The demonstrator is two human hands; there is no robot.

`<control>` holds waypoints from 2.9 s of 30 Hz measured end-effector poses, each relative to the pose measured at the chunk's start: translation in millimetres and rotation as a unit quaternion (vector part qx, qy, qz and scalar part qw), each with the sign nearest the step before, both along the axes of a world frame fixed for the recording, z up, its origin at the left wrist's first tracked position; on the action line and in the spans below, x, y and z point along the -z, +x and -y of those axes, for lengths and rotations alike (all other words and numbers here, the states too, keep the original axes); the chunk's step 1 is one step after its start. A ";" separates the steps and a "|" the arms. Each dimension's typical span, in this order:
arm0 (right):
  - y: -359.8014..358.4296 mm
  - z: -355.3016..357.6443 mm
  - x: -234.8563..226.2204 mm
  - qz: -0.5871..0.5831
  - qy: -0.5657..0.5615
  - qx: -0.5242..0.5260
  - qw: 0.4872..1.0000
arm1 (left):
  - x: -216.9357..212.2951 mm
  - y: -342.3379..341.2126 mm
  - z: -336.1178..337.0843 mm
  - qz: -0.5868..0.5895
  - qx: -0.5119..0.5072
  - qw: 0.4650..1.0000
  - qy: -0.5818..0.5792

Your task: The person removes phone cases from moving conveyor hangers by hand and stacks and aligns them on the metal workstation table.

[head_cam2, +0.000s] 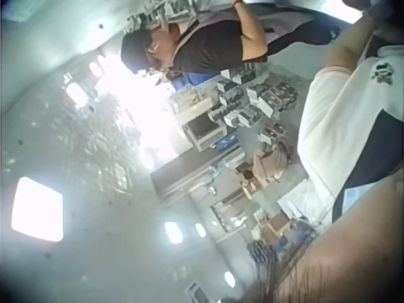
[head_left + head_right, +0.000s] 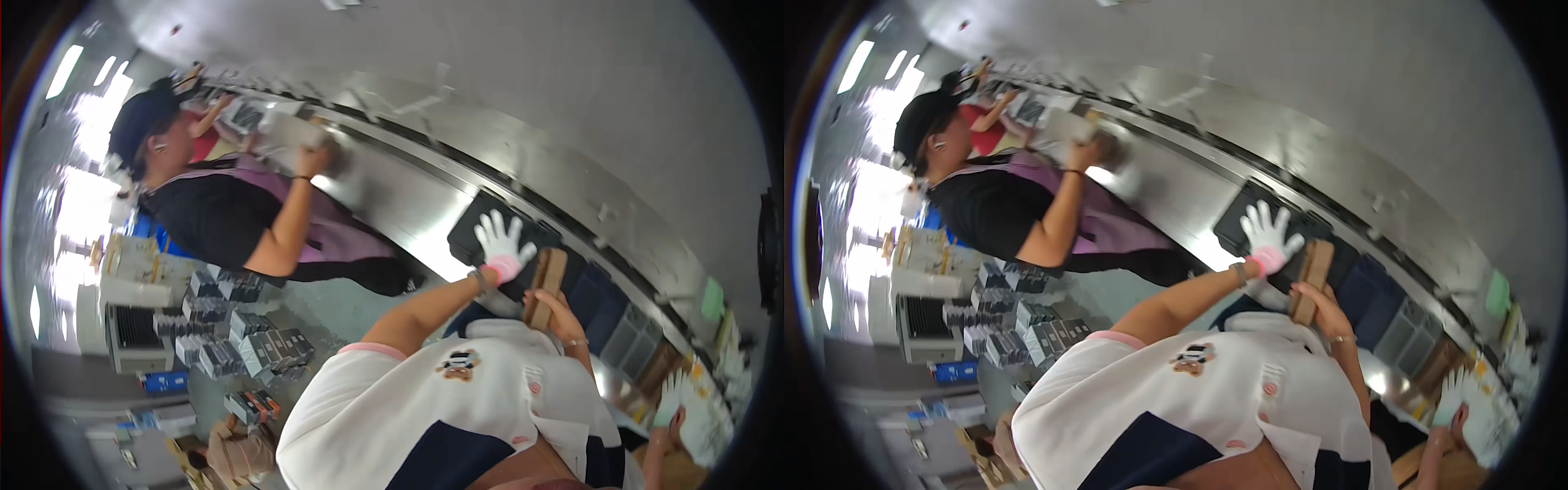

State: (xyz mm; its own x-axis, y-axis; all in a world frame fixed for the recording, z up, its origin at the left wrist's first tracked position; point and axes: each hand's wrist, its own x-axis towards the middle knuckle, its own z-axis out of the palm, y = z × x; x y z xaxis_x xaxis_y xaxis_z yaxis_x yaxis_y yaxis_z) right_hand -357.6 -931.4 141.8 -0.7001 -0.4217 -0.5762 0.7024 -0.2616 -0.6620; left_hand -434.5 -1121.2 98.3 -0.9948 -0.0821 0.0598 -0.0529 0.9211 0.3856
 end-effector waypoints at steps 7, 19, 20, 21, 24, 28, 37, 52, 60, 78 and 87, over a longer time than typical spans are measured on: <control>-7.6 23.8 -51.0 -0.136 0.159 0.000 0.978 | 3.6 11.6 13.0 0.076 0.064 0.995 0.007; -33.6 63.8 -58.2 -0.328 0.341 0.023 0.881 | -23.9 -15.8 63.3 -0.016 0.149 0.979 0.140; -38.9 69.8 -60.9 -0.336 0.313 0.029 0.888 | -26.7 -20.6 69.1 0.010 0.140 0.974 0.179; -41.2 71.6 -57.3 -0.338 0.313 0.027 0.887 | -29.9 -23.8 73.7 0.035 0.131 0.966 0.218; -48.4 73.3 -40.2 -0.275 0.248 -0.001 0.929 | -24.1 -29.6 78.9 0.073 0.099 0.952 0.281; -61.9 63.6 -33.6 -0.203 0.210 -0.037 0.956 | -28.5 -31.8 77.6 0.092 0.079 0.957 0.265; -79.1 48.2 -36.9 -0.158 0.171 -0.055 0.971 | -21.5 -51.4 85.8 0.183 0.040 0.866 0.463; -73.8 51.0 -44.0 -0.180 0.189 -0.026 0.965 | -10.3 -62.6 99.7 0.192 0.156 0.789 0.563; -59.6 37.2 -19.8 -0.167 0.284 -0.060 0.942 | -1.7 -62.5 89.5 0.248 0.124 0.798 0.535; -61.0 50.4 -23.2 -0.197 0.228 -0.011 0.954 | -14.4 -58.9 84.6 0.247 0.085 0.816 0.516; -57.0 61.6 -26.4 -0.224 0.227 -0.018 0.948 | -22.6 -57.3 85.0 0.240 0.121 0.881 0.389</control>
State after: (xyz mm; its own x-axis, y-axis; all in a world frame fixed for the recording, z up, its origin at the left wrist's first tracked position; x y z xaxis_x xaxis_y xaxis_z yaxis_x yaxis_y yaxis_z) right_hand -414.7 -993.0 168.2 -0.9075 -0.2294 -0.3520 0.3269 0.1407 -0.9345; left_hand -491.9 -1206.3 120.9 -0.8847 0.3047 -0.3528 -0.2201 0.3943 0.8923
